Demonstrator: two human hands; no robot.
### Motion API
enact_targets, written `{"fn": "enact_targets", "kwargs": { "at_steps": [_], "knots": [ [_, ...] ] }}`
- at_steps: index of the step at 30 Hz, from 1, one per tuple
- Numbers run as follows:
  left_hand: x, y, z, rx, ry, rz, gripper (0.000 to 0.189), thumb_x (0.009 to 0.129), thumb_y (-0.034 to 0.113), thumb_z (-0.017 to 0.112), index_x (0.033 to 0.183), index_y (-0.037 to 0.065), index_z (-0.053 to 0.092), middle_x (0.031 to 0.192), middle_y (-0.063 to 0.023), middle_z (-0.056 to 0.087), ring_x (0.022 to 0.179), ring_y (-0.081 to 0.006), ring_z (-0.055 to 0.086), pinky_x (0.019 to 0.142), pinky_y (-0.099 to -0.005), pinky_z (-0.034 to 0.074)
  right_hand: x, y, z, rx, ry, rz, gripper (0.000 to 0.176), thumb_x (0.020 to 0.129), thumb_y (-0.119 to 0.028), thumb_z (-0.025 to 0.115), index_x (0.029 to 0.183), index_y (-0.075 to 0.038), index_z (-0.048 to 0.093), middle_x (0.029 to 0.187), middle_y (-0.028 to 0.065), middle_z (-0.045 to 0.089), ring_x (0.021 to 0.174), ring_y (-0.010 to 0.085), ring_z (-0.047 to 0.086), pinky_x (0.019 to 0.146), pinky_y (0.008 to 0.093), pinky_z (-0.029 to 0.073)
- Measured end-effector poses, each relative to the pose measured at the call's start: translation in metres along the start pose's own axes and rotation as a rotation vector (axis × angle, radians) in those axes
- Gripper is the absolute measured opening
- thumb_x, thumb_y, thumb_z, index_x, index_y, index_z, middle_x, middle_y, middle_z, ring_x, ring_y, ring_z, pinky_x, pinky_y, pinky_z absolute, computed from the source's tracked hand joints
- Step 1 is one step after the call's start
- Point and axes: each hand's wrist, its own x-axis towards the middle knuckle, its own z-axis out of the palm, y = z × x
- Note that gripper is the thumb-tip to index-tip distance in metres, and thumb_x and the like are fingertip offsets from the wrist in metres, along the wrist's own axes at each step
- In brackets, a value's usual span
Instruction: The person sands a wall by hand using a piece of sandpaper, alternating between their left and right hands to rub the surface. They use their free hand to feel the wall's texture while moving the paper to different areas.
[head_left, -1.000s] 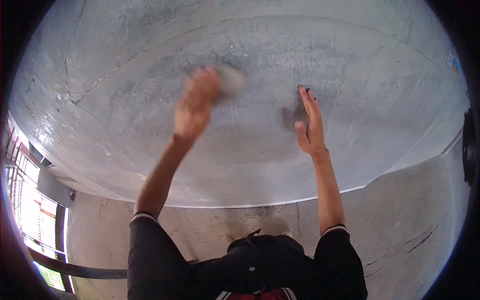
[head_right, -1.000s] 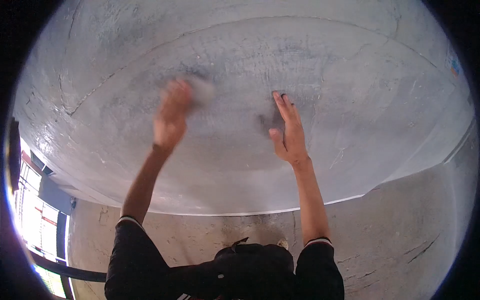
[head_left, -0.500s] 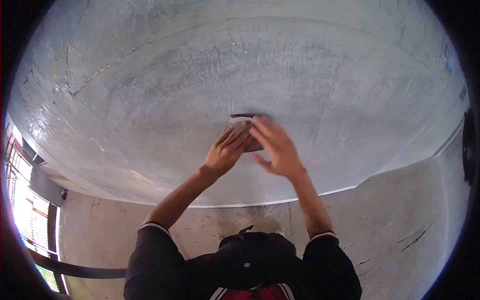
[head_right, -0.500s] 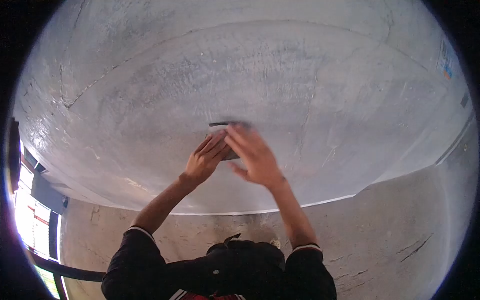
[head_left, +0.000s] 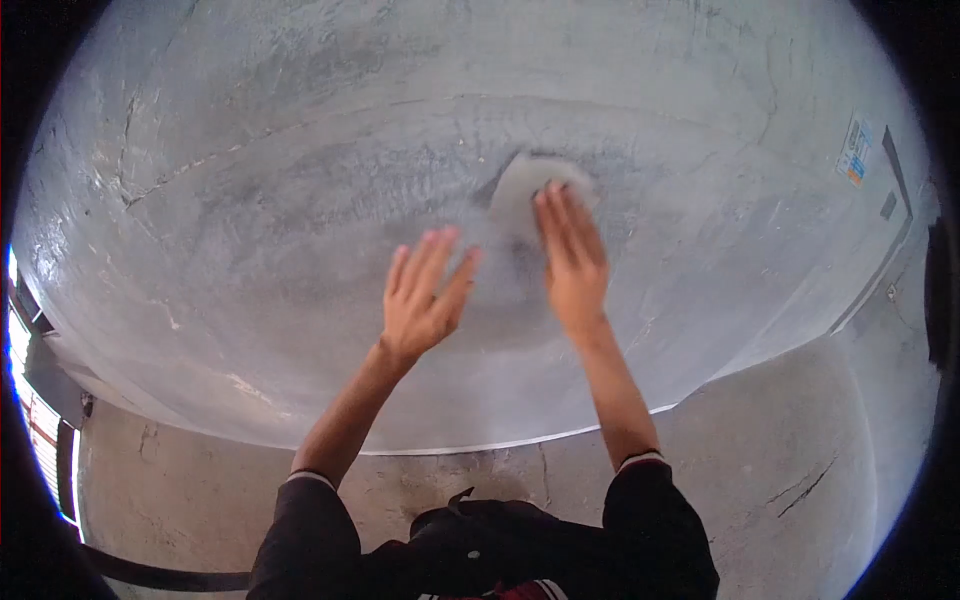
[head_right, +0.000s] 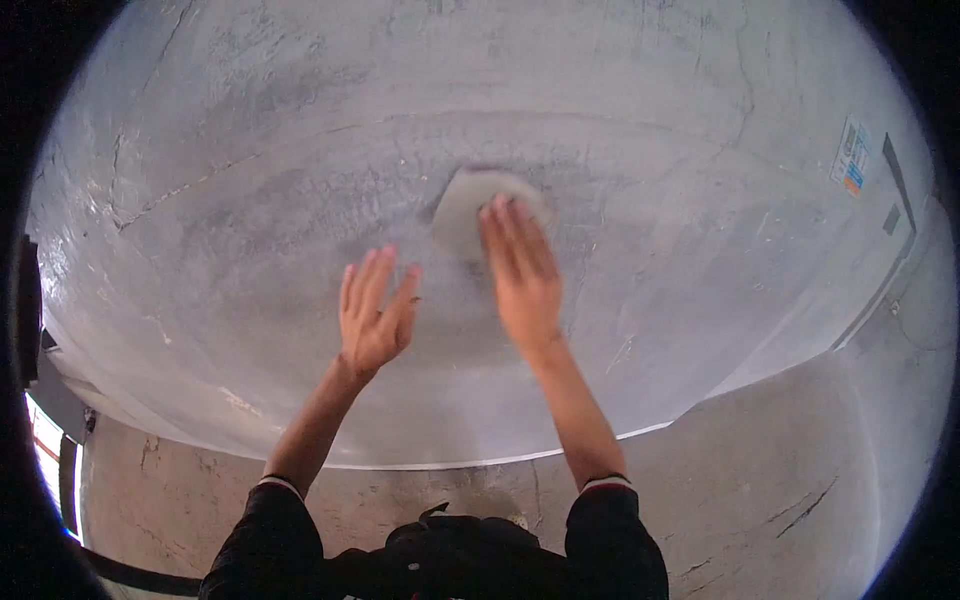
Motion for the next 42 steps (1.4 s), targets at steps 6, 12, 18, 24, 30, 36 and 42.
{"fn": "enact_targets", "kwargs": {
  "at_steps": [6,12,18,24,30,36,42],
  "knots": [
    [-0.024,-0.028,0.043,0.072,-0.085,-0.325,0.054,0.095,0.029,0.037,0.134,-0.009,0.037,0.143,-0.0266,0.029,0.135,-0.0399,0.025,0.109,-0.0543,0.015,-0.02,0.008,0.021,-0.055,-0.076,-0.115,0.042,0.085,-0.006,0.051,0.127,-0.009,0.053,0.139,0.0042,0.045,0.132,0.0225,0.037,0.106,0.041,0.035],
    [-0.028,-0.03,0.051,0.226,-0.033,-0.269,0.058,0.095,0.034,0.03,0.133,-0.009,0.039,0.14,-0.0266,0.035,0.134,-0.0402,0.027,0.11,-0.0507,0.013,0.007,0.065,0.008,-0.05,0.069,-0.144,0.042,0.086,-0.009,0.053,0.127,-0.008,0.054,0.139,0.0033,0.045,0.131,0.0205,0.038,0.106,0.0399,0.035],
    [-0.027,-0.028,0.051,0.214,-0.006,-0.265,0.057,0.095,0.034,0.031,0.131,-0.009,0.041,0.139,-0.0262,0.037,0.134,-0.0395,0.028,0.11,-0.0505,0.013,-0.048,0.026,0.03,-0.046,-0.137,-0.44,0.045,0.082,-0.006,0.055,0.128,-0.006,0.053,0.136,0.0064,0.048,0.131,0.0233,0.039,0.105,0.0416,0.035],
    [-0.027,-0.032,0.053,0.234,0.016,-0.252,0.056,0.096,0.034,0.028,0.131,-0.008,0.042,0.139,-0.0252,0.037,0.134,-0.0393,0.029,0.11,-0.0503,0.014,0.025,0.075,-0.011,-0.156,0.105,-0.123,0.042,0.086,-0.01,0.053,0.128,-0.006,0.052,0.136,0.0063,0.048,0.131,0.0217,0.038,0.107,0.0398,0.033],
    [-0.03,-0.029,0.049,0.186,-0.04,-0.285,0.057,0.096,0.035,0.029,0.132,-0.007,0.041,0.141,-0.0246,0.036,0.135,-0.0389,0.027,0.111,-0.0502,0.013,-0.073,0.049,0.024,-0.121,-0.322,-0.615,0.04,0.086,-0.011,0.055,0.126,-0.006,0.054,0.136,0.0057,0.048,0.127,0.0203,0.043,0.107,0.0372,0.034],
    [-0.029,-0.03,0.055,0.231,0.013,-0.266,0.057,0.096,0.035,0.029,0.133,-0.007,0.039,0.142,-0.0245,0.034,0.136,-0.0388,0.025,0.111,-0.0503,0.012,0.005,0.103,-0.016,-0.12,0.208,-0.126,0.045,0.081,-0.001,0.055,0.126,-0.007,0.054,0.135,0.0095,0.048,0.126,0.0251,0.045,0.106,0.0405,0.035],
    [-0.03,-0.029,0.053,0.225,0.004,-0.26,0.057,0.096,0.034,0.03,0.134,-0.008,0.038,0.142,-0.0251,0.033,0.136,-0.0392,0.024,0.111,-0.0504,0.012,-0.075,0.079,0.006,0.014,-0.349,-0.556,0.045,0.081,-0.001,0.053,0.125,-0.005,0.054,0.134,0.007,0.05,0.126,0.0249,0.045,0.106,0.0379,0.035]
  ]
}}
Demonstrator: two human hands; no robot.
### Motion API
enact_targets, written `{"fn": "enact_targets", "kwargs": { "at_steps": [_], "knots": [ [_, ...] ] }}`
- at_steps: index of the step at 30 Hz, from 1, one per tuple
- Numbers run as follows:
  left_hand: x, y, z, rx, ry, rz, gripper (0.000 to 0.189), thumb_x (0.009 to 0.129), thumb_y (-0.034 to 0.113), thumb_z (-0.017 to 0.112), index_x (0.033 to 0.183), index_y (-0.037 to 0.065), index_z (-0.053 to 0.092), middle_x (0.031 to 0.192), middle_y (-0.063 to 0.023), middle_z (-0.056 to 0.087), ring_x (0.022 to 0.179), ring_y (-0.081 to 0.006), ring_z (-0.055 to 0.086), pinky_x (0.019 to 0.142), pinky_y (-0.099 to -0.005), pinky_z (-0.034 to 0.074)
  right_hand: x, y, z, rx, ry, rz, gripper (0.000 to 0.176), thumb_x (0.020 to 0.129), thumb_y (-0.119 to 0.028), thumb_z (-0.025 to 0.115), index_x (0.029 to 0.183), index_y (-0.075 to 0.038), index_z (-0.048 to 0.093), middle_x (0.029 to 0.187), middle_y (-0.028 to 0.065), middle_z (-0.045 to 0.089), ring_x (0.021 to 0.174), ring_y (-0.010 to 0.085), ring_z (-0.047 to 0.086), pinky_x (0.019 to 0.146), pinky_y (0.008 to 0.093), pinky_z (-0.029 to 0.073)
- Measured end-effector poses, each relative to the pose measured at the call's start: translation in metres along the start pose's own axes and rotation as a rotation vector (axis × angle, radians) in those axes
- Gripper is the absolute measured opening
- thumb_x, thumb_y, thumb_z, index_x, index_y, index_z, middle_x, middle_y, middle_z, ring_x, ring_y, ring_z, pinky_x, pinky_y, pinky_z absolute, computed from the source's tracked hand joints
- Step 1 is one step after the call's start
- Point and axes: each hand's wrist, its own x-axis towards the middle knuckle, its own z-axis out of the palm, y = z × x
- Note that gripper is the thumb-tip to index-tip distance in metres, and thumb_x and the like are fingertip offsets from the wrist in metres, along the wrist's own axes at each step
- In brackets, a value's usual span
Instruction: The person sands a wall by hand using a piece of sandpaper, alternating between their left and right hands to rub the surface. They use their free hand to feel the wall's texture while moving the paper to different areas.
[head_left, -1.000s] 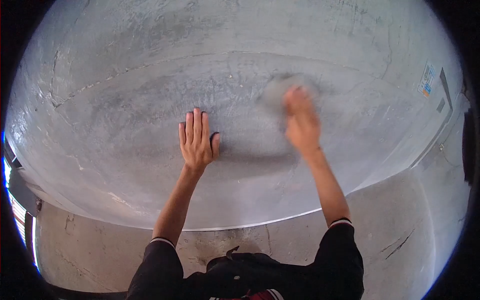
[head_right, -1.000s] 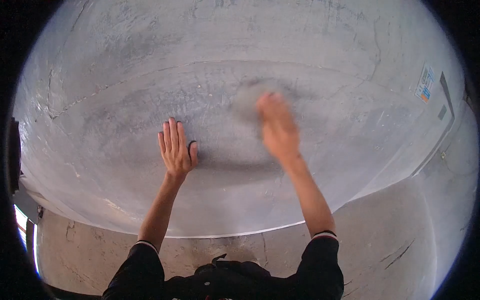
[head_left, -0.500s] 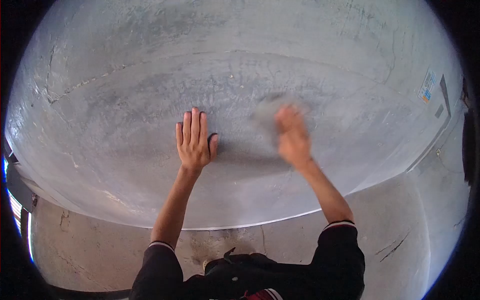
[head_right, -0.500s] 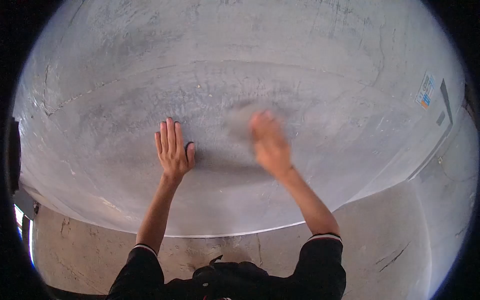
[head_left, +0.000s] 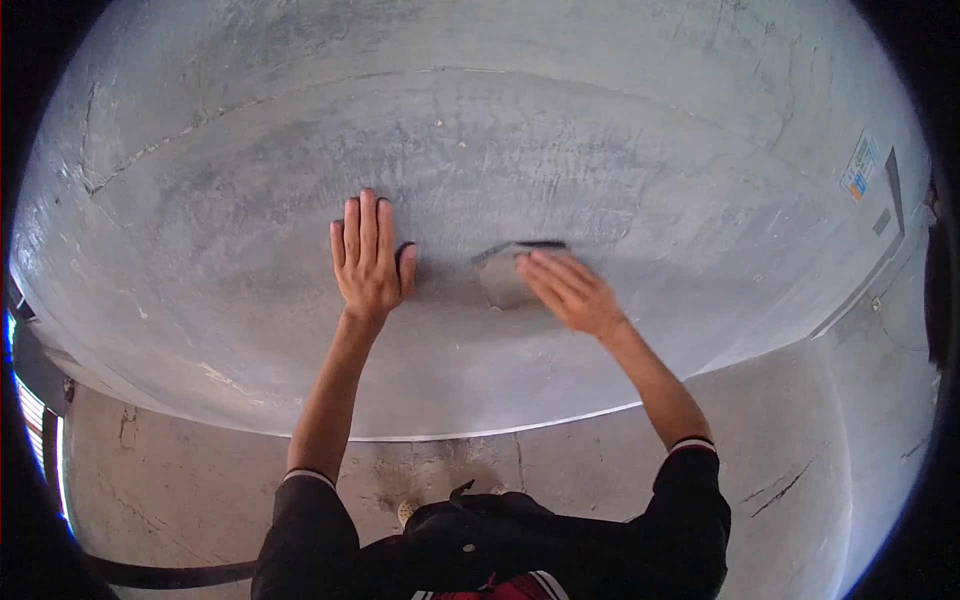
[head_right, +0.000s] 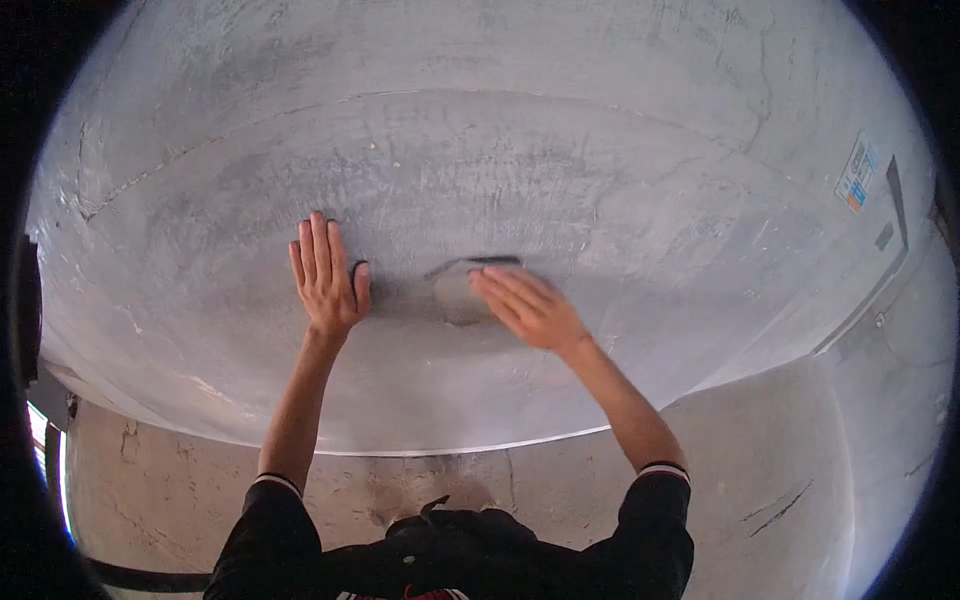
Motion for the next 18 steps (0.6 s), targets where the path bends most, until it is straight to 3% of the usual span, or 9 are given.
{"fn": "enact_targets", "kwargs": {
  "at_steps": [3,4,6,7,9,12,14,16,18],
  "knots": [
    [0.005,0.0,0.001,0.011,0.019,-0.04,0.055,0.095,0.035,0.032,0.131,-0.004,0.046,0.138,-0.021,0.041,0.133,-0.0355,0.032,0.111,-0.048,0.014,0.013,0.061,-0.044,-0.232,0.145,0.363,0.046,0.081,0.0,0.052,0.127,-0.004,0.053,0.136,0.0055,0.048,0.126,0.0242,0.045,0.106,0.0368,0.035],
    [0.005,0.0,0.001,0.005,0.036,-0.038,0.054,0.095,0.035,0.032,0.131,-0.004,0.045,0.139,-0.0213,0.041,0.133,-0.0359,0.032,0.111,-0.0483,0.015,0.016,0.062,-0.044,-0.23,0.147,0.363,0.046,0.081,0.0,0.052,0.127,-0.004,0.053,0.136,0.0055,0.048,0.126,0.0242,0.045,0.106,0.0368,0.035],
    [0.003,0.001,-0.001,-0.005,0.046,-0.036,0.054,0.095,0.034,0.032,0.131,-0.004,0.045,0.139,-0.0215,0.04,0.133,-0.0362,0.032,0.111,-0.0485,0.016,0.024,0.054,-0.04,-0.125,0.446,0.472,0.046,0.081,0.0,0.051,0.127,-0.003,0.053,0.138,0.0057,0.046,0.126,0.0241,0.045,0.107,0.0368,0.035],
    [0.005,0.0,-0.001,-0.02,0.043,-0.011,0.056,0.095,0.034,0.032,0.134,-0.006,0.039,0.141,-0.0238,0.036,0.134,-0.0383,0.028,0.111,-0.0501,0.014,0.011,0.034,-0.025,-0.093,0.297,0.447,0.046,0.081,-0.001,0.052,0.127,-0.003,0.053,0.137,0.0066,0.047,0.126,0.0244,0.045,0.107,0.0371,0.035],
    [0.004,-0.001,-0.002,-0.026,0.005,0.002,0.059,0.096,0.034,0.03,0.137,-0.007,0.032,0.144,-0.0256,0.029,0.136,-0.0401,0.022,0.111,-0.0513,0.012,-0.008,-0.009,0.005,-0.089,0.134,0.116,0.045,0.082,-0.004,0.055,0.127,-0.003,0.053,0.134,0.0071,0.05,0.125,0.0248,0.046,0.107,0.0375,0.034],
    [0.005,0.001,-0.001,-0.014,0.043,-0.025,0.054,0.095,0.032,0.032,0.133,-0.004,0.043,0.14,-0.0212,0.039,0.134,-0.0359,0.029,0.111,-0.0484,0.015,-0.014,0.026,-0.018,0.041,0.085,0.101,0.046,0.082,-0.009,0.058,0.127,-0.003,0.052,0.134,0.007,0.05,0.125,0.025,0.046,0.107,0.0366,0.034],
    [0.005,-0.001,0.0,-0.012,0.033,-0.008,0.056,0.096,0.033,0.031,0.136,-0.005,0.037,0.143,-0.023,0.033,0.136,-0.0376,0.026,0.111,-0.0497,0.014,0.006,0.067,-0.041,-0.007,0.078,0.212,0.047,0.083,-0.008,0.058,0.129,-0.004,0.051,0.137,0.0073,0.047,0.126,0.0249,0.045,0.106,0.0362,0.035],
    [0.003,0.0,-0.002,-0.014,0.012,-0.002,0.058,0.096,0.034,0.029,0.138,-0.007,0.03,0.145,-0.0248,0.028,0.137,-0.0392,0.022,0.111,-0.051,0.012,0.026,0.078,-0.061,-0.106,0.449,0.467,0.049,0.082,-0.003,0.055,0.13,-0.006,0.05,0.14,0.0078,0.044,0.127,0.0249,0.044,0.106,0.0362,0.036],
    [0.004,0.0,-0.001,-0.035,0.017,-0.007,0.058,0.096,0.034,0.03,0.139,-0.006,0.03,0.145,-0.024,0.028,0.137,-0.0386,0.021,0.111,-0.0509,0.012,0.005,0.04,-0.027,-0.042,0.259,0.396,0.049,0.082,-0.001,0.051,0.13,-0.007,0.051,0.14,0.0088,0.043,0.127,0.0248,0.043,0.105,0.0367,0.037]
  ]
}}
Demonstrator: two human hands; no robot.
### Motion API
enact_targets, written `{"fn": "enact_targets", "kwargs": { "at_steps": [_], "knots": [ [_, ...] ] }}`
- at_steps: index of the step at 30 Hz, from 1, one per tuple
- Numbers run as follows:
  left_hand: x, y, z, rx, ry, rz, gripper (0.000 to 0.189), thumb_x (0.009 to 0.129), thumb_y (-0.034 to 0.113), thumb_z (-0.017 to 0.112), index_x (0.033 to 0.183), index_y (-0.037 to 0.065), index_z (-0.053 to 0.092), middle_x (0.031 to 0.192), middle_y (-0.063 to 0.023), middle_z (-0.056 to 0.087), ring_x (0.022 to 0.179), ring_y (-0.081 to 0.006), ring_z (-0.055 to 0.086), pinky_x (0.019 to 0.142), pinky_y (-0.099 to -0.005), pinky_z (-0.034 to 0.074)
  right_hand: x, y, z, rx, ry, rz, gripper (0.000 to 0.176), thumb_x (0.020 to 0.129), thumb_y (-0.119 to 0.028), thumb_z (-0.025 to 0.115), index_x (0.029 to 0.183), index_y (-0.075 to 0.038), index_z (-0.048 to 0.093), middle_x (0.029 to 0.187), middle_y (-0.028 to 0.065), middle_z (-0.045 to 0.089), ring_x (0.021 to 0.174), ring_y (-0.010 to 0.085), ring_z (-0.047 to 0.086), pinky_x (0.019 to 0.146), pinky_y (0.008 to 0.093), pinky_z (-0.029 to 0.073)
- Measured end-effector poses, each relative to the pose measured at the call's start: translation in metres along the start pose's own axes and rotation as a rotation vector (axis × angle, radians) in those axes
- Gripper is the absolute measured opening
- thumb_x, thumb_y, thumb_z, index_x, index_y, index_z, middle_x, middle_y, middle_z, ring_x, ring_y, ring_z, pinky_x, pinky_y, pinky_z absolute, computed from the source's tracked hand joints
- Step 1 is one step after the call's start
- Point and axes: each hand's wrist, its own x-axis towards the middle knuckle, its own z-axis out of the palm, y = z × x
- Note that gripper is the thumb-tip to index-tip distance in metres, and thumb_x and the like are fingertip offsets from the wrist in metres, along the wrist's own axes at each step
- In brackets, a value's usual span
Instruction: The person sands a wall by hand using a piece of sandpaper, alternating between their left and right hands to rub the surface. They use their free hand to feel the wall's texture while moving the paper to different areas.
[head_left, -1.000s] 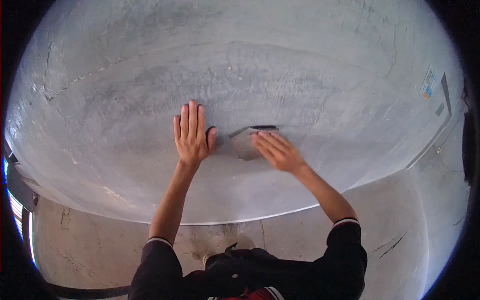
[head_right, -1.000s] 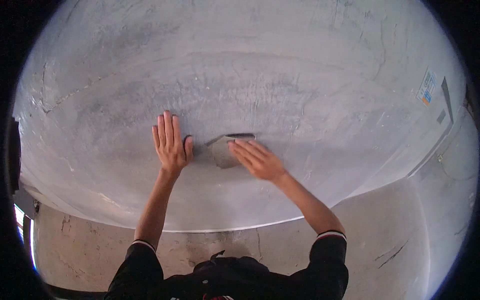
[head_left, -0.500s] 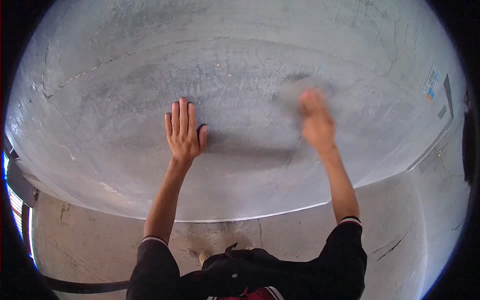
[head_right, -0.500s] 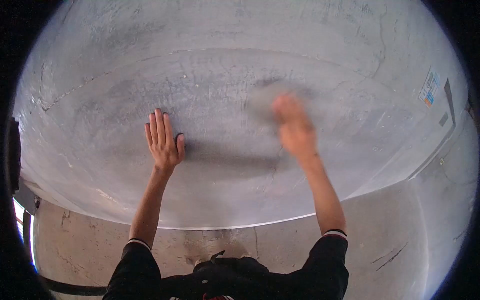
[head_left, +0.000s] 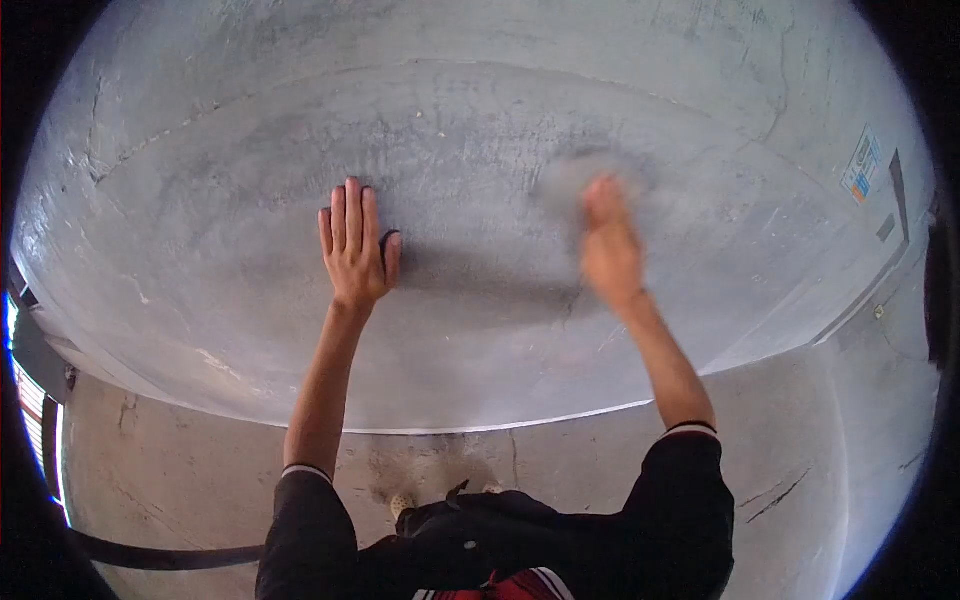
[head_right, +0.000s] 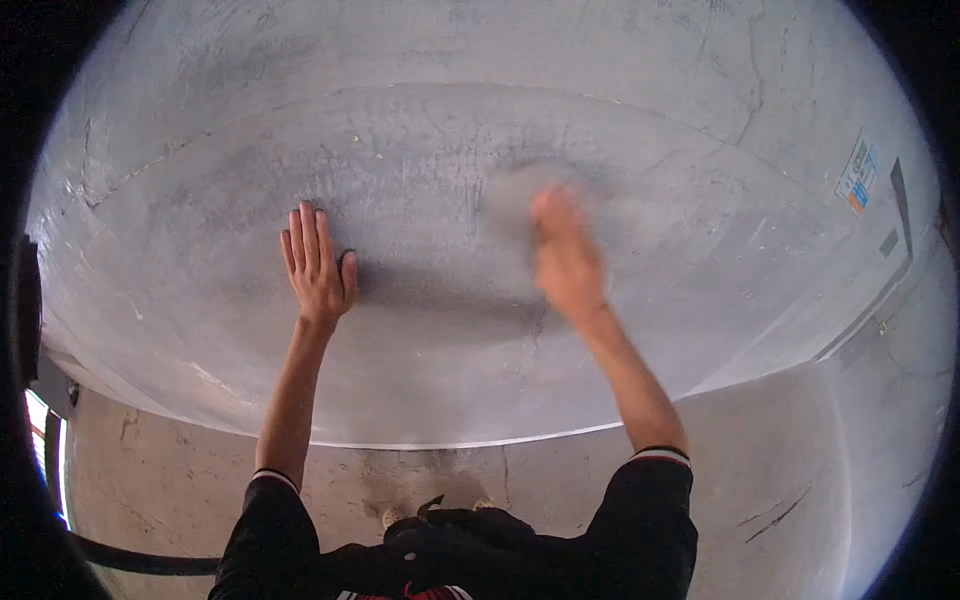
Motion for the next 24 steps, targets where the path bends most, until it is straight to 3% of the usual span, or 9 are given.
{"fn": "enact_targets", "kwargs": {
  "at_steps": [2,4,5,7,10,13,18,20,24],
  "knots": [
    [0.002,0.002,-0.001,-0.005,0.0,-0.01,0.058,0.096,0.034,0.03,0.139,-0.005,0.03,0.145,-0.0236,0.028,0.137,-0.0384,0.021,0.111,-0.0508,0.012,-0.025,-0.009,0.01,0.086,-0.153,-0.086,0.048,0.083,0.0,0.05,0.13,-0.007,0.051,0.14,0.0089,0.043,0.127,0.0246,0.043,0.105,0.0366,0.037],
    [0.002,0.002,-0.002,-0.003,0.009,-0.007,0.058,0.096,0.034,0.03,0.139,-0.005,0.031,0.145,-0.0232,0.028,0.137,-0.0381,0.021,0.111,-0.0508,0.012,-0.018,-0.007,0.007,-0.026,-0.194,-0.464,0.045,0.084,0.0,0.048,0.128,-0.006,0.052,0.139,0.009,0.044,0.128,0.0237,0.042,0.105,0.0372,0.037],
    [0.001,0.001,-0.001,-0.006,0.006,-0.004,0.057,0.096,0.033,0.031,0.139,-0.005,0.031,0.145,-0.0231,0.028,0.137,-0.0379,0.021,0.111,-0.0507,0.012,-0.008,0.008,-0.002,0.135,-0.171,-0.26,0.045,0.082,0.003,0.048,0.126,-0.004,0.053,0.137,0.0085,0.047,0.129,0.0232,0.041,0.106,0.0379,0.036],
    [0.002,-0.003,-0.001,-0.004,0.001,0.001,0.057,0.096,0.032,0.031,0.139,-0.005,0.031,0.145,-0.0229,0.029,0.137,-0.0377,0.021,0.111,-0.0506,0.012,0.031,0.032,-0.023,-0.226,0.017,0.071,0.045,0.08,0.006,0.05,0.124,-0.001,0.054,0.136,0.0088,0.048,0.129,0.0244,0.041,0.106,0.0388,0.035],
    [-0.001,0.002,-0.001,0.005,-0.008,-0.011,0.057,0.096,0.032,0.03,0.139,-0.005,0.031,0.145,-0.0228,0.029,0.137,-0.0378,0.022,0.111,-0.0505,0.012,0.033,0.014,-0.014,-0.11,0.265,0.104,0.046,0.078,0.006,0.053,0.124,0.001,0.053,0.136,0.0089,0.048,0.129,0.0253,0.041,0.105,0.0388,0.036],
    [0.002,0.004,0.001,-0.001,0.027,-0.009,0.057,0.096,0.032,0.03,0.139,-0.005,0.031,0.145,-0.0232,0.029,0.137,-0.0379,0.022,0.111,-0.0504,0.012,-0.037,-0.027,0.018,0.033,-0.171,-0.334,0.043,0.081,-0.001,0.056,0.123,-0.001,0.055,0.134,0.0071,0.05,0.128,0.0245,0.042,0.103,0.0368,0.04],
    [0.001,0.003,0.0,0.0,0.039,-0.042,0.053,0.095,0.031,0.033,0.134,-0.004,0.041,0.142,-0.0205,0.036,0.135,-0.0353,0.028,0.112,-0.0472,0.013,-0.004,0.031,-0.016,0.048,-0.139,-0.178,0.043,0.083,-0.001,0.054,0.126,-0.001,0.053,0.135,0.0092,0.049,0.129,0.0266,0.041,0.103,0.0359,0.039],
    [0.003,0.004,0.0,0.005,0.043,-0.043,0.053,0.095,0.031,0.033,0.134,-0.005,0.041,0.142,-0.021,0.036,0.135,-0.0356,0.028,0.112,-0.0473,0.013,0.009,0.037,-0.024,-0.144,0.266,0.203,0.043,0.084,-0.001,0.053,0.127,-0.001,0.051,0.137,0.0131,0.046,0.129,0.0307,0.04,0.103,0.0372,0.039],
    [0.002,0.003,0.0,0.037,0.025,0.003,0.058,0.097,0.033,0.03,0.138,-0.007,0.031,0.144,-0.0249,0.029,0.136,-0.0386,0.024,0.111,-0.0494,0.013,-0.042,0.001,0.009,0.05,0.084,0.131,0.046,0.085,-0.002,0.053,0.131,-0.001,0.047,0.139,0.0145,0.043,0.129,0.0328,0.039,0.104,0.039,0.038]
  ]
}}
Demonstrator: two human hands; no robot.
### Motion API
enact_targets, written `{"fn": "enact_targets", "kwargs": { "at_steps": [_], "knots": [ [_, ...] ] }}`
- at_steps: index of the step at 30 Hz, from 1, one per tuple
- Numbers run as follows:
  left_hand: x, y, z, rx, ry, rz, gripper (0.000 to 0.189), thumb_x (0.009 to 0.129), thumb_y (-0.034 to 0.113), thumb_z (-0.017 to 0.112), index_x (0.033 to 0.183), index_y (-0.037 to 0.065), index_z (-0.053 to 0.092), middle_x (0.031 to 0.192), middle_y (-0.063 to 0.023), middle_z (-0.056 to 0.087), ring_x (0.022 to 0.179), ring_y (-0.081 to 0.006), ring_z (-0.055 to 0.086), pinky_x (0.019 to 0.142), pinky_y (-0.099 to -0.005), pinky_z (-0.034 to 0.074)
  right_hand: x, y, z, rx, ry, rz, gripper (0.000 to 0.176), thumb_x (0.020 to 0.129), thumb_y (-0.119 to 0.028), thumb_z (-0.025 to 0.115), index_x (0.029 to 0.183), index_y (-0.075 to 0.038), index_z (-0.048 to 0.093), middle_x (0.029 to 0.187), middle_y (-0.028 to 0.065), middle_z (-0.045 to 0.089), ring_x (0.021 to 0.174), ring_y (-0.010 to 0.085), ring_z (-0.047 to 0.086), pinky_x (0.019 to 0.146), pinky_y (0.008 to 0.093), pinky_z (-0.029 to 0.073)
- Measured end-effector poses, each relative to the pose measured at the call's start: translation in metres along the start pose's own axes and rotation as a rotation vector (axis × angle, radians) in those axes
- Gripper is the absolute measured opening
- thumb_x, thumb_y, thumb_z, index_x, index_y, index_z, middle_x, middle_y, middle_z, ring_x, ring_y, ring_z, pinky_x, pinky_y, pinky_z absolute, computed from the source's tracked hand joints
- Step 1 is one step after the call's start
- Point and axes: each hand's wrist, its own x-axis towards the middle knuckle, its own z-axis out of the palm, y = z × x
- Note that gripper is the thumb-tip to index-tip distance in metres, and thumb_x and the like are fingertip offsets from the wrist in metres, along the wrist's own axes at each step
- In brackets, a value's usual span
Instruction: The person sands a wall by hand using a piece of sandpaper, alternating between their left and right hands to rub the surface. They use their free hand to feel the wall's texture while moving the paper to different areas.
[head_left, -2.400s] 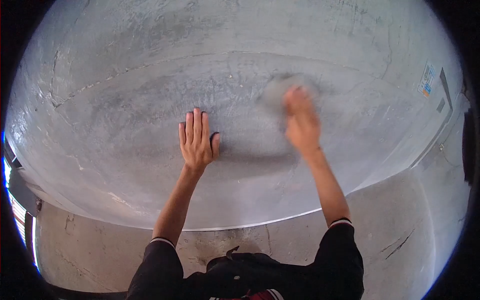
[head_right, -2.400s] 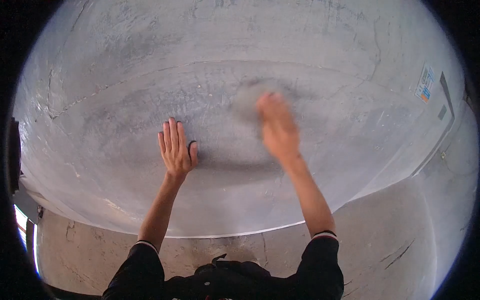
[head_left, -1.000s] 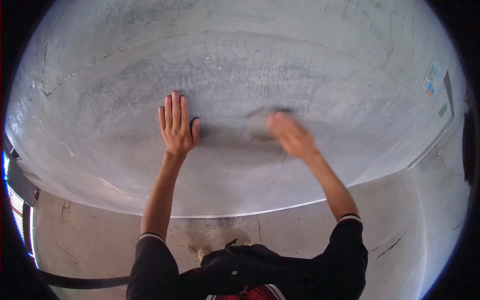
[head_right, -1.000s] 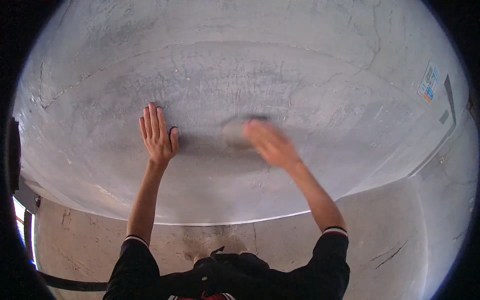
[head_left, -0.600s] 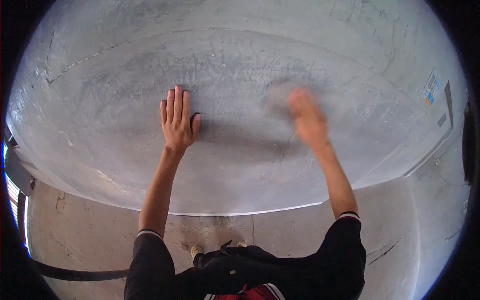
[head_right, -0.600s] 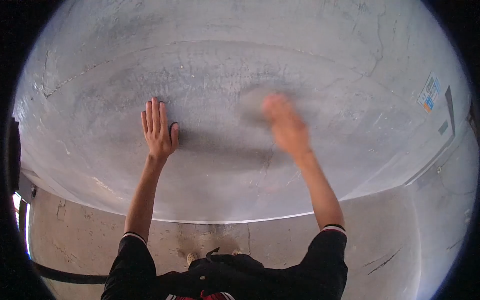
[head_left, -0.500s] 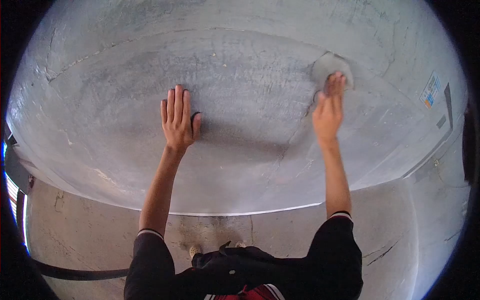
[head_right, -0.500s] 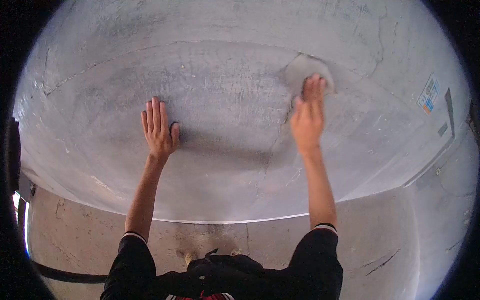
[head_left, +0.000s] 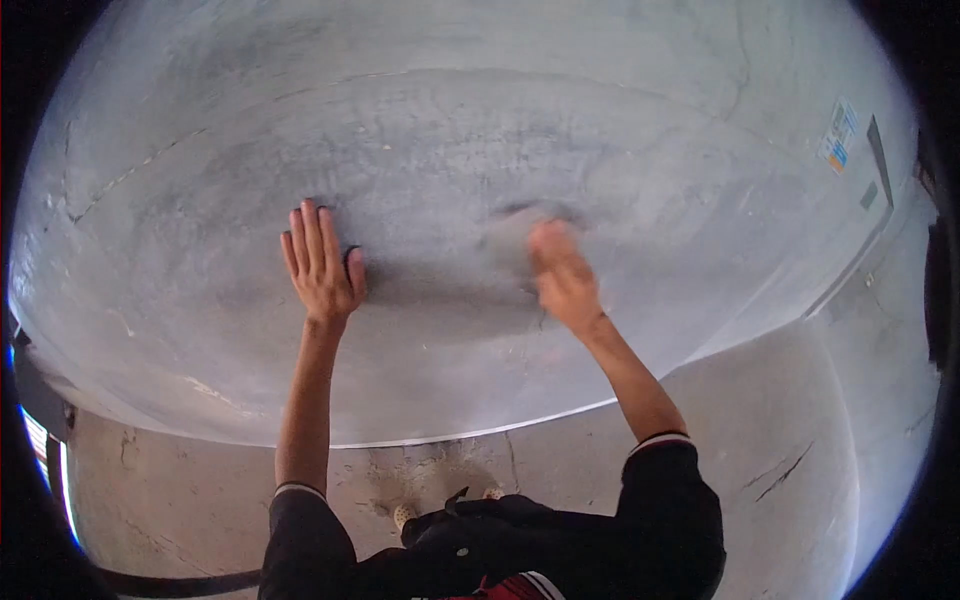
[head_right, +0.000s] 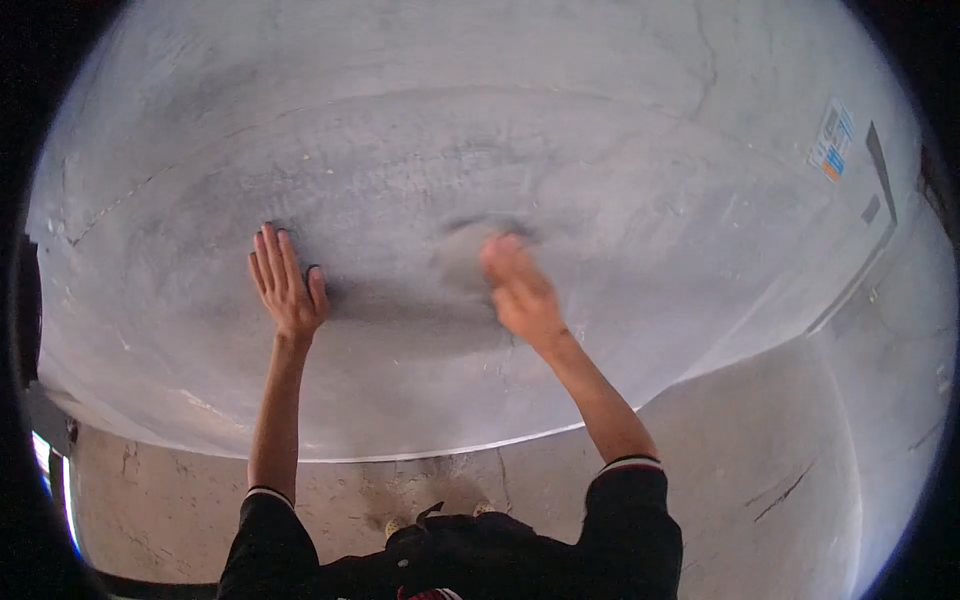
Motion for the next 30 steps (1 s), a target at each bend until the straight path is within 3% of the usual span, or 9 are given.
{"fn": "enact_targets", "kwargs": {
  "at_steps": [2,6,8,9,13,17,20,24,30],
  "knots": [
    [0.001,0.002,0.0,-0.035,0.009,0.008,0.057,0.097,0.032,0.03,0.138,-0.008,0.031,0.144,-0.0251,0.029,0.136,-0.0388,0.024,0.111,-0.049,0.012,-0.017,0.001,0.0,-0.027,-0.226,-0.324,0.049,0.085,-0.004,0.054,0.133,-0.002,0.045,0.138,0.0131,0.044,0.129,0.0326,0.04,0.103,0.0391,0.039],
    [0.002,0.003,0.0,-0.008,0.037,0.003,0.056,0.097,0.032,0.03,0.137,-0.007,0.033,0.143,-0.0246,0.031,0.136,-0.0386,0.025,0.111,-0.0487,0.013,0.034,0.032,-0.032,-0.015,-0.095,-0.19,0.05,0.084,-0.006,0.056,0.133,-0.004,0.045,0.138,0.0126,0.045,0.128,0.0326,0.041,0.102,0.039,0.04],
    [0.002,0.005,0.001,0.015,0.039,-0.007,0.056,0.097,0.032,0.03,0.136,-0.007,0.035,0.142,-0.0243,0.034,0.135,-0.0385,0.027,0.111,-0.0484,0.014,0.048,0.031,-0.034,-0.151,0.147,0.072,0.048,0.084,-0.006,0.055,0.131,-0.002,0.047,0.137,0.0144,0.045,0.128,0.0328,0.041,0.102,0.0389,0.04],
    [0.002,0.004,0.0,0.017,0.033,-0.013,0.056,0.097,0.032,0.029,0.136,-0.007,0.035,0.142,-0.0248,0.033,0.135,-0.0388,0.027,0.111,-0.0484,0.014,0.034,0.016,-0.025,-0.086,0.16,0.134,0.048,0.084,-0.005,0.054,0.131,0.002,0.045,0.138,0.0162,0.043,0.129,0.0337,0.039,0.103,0.0387,0.04],
    [0.002,0.003,-0.001,-0.003,0.015,-0.004,0.057,0.097,0.031,0.029,0.14,-0.006,0.028,0.145,-0.0244,0.027,0.137,-0.0383,0.022,0.111,-0.0492,0.013,-0.014,-0.016,-0.015,-0.144,-0.056,0.122,0.048,0.087,-0.006,0.051,0.133,0.006,0.04,0.14,0.0182,0.04,0.129,0.0363,0.037,0.102,0.0394,0.04],
    [0.003,0.005,0.001,-0.007,0.021,-0.017,0.056,0.097,0.031,0.028,0.139,-0.006,0.028,0.146,-0.0241,0.027,0.137,-0.038,0.022,0.111,-0.049,0.012,0.052,0.011,-0.027,-0.219,0.133,0.16,0.048,0.087,-0.005,0.052,0.133,0.005,0.041,0.141,0.0192,0.037,0.13,0.0358,0.037,0.101,0.0384,0.042],
    [0.0,0.003,0.002,0.016,0.04,-0.011,0.055,0.096,0.03,0.032,0.136,-0.008,0.034,0.142,-0.0245,0.033,0.135,-0.0385,0.027,0.111,-0.0485,0.014,0.032,-0.008,-0.015,-0.151,0.111,0.248,0.048,0.087,-0.005,0.051,0.133,0.004,0.041,0.142,0.0193,0.036,0.13,0.0358,0.037,0.101,0.0386,0.042],
    [0.001,0.003,-0.001,0.005,0.008,0.0,0.057,0.097,0.031,0.028,0.139,-0.008,0.027,0.145,-0.0255,0.026,0.137,-0.0392,0.022,0.111,-0.0501,0.013,0.001,-0.005,-0.009,-0.124,0.026,0.111,0.051,0.085,-0.006,0.055,0.133,0.003,0.041,0.142,0.0179,0.037,0.13,0.0349,0.036,0.102,0.0377,0.041],
    [0.001,0.003,0.001,0.011,0.015,-0.001,0.058,0.097,0.032,0.029,0.139,-0.008,0.026,0.145,-0.0263,0.026,0.137,-0.0401,0.021,0.111,-0.0507,0.014,0.042,0.007,-0.02,-0.152,0.129,0.074,0.051,0.082,-0.005,0.057,0.131,0.003,0.044,0.141,0.0161,0.038,0.131,0.0326,0.036,0.101,0.0374,0.042]
  ]
}}
